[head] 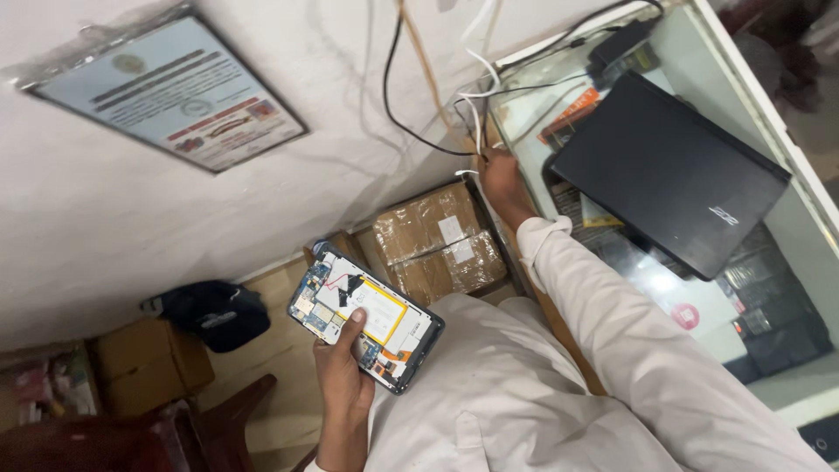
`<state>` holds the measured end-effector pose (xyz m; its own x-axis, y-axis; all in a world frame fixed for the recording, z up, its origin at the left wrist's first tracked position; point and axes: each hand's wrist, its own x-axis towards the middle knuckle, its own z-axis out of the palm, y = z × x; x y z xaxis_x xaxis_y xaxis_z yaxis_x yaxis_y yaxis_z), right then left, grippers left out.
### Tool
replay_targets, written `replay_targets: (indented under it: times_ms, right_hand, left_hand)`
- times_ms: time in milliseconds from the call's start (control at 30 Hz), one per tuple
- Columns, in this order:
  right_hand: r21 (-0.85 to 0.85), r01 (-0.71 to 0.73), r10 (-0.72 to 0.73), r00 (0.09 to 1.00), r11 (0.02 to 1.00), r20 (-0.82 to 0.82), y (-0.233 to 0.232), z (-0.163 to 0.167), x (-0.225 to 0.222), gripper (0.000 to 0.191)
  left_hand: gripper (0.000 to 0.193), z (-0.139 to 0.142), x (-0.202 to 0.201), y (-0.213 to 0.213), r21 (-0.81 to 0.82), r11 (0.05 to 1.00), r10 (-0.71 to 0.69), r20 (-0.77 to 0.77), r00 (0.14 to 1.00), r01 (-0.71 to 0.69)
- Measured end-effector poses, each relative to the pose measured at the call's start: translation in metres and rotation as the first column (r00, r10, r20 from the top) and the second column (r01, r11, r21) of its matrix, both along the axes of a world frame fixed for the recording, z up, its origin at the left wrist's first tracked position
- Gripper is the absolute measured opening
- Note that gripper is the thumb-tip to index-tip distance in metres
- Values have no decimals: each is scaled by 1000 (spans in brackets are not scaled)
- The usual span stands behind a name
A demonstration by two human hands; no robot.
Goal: The person holds a disassembled smartphone, connects a charging cable to test power, and repeatedly opens and closes the device while inspecting internal components. The person also uses a rubber band to temporarily secure the phone's casing.
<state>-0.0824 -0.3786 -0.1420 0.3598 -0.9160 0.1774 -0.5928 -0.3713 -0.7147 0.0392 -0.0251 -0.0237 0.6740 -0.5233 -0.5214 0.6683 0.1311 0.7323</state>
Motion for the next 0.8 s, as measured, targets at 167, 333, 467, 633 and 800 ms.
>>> replay_targets:
  times_ms: [167, 333, 467, 633, 800]
  right_hand:
    - [-230, 28, 19, 979, 973, 201, 5, 17, -17, 17]
    - [-202, 134, -44, 916, 970, 398, 22, 76, -29, 14]
    - [-487, 170, 66, 900, 856, 431, 38, 146, -54, 10]
    - [-714, 120, 106, 959, 690, 262, 77, 218, -89, 14]
    - [-438, 32, 103, 955, 898, 280, 115, 246, -123, 11]
  left_hand:
    - [50, 5, -11, -20, -15, 997, -82, 8, 997, 82]
    - [51, 23, -19, -41, -62, 977, -204, 27, 979, 206]
    - [54, 33, -31, -67, -114, 953, -274, 68, 959, 280]
    - [57, 43, -40, -87, -154, 895, -404, 111, 908, 418]
    - [54, 45, -55, -103, -187, 804, -543, 155, 825, 565]
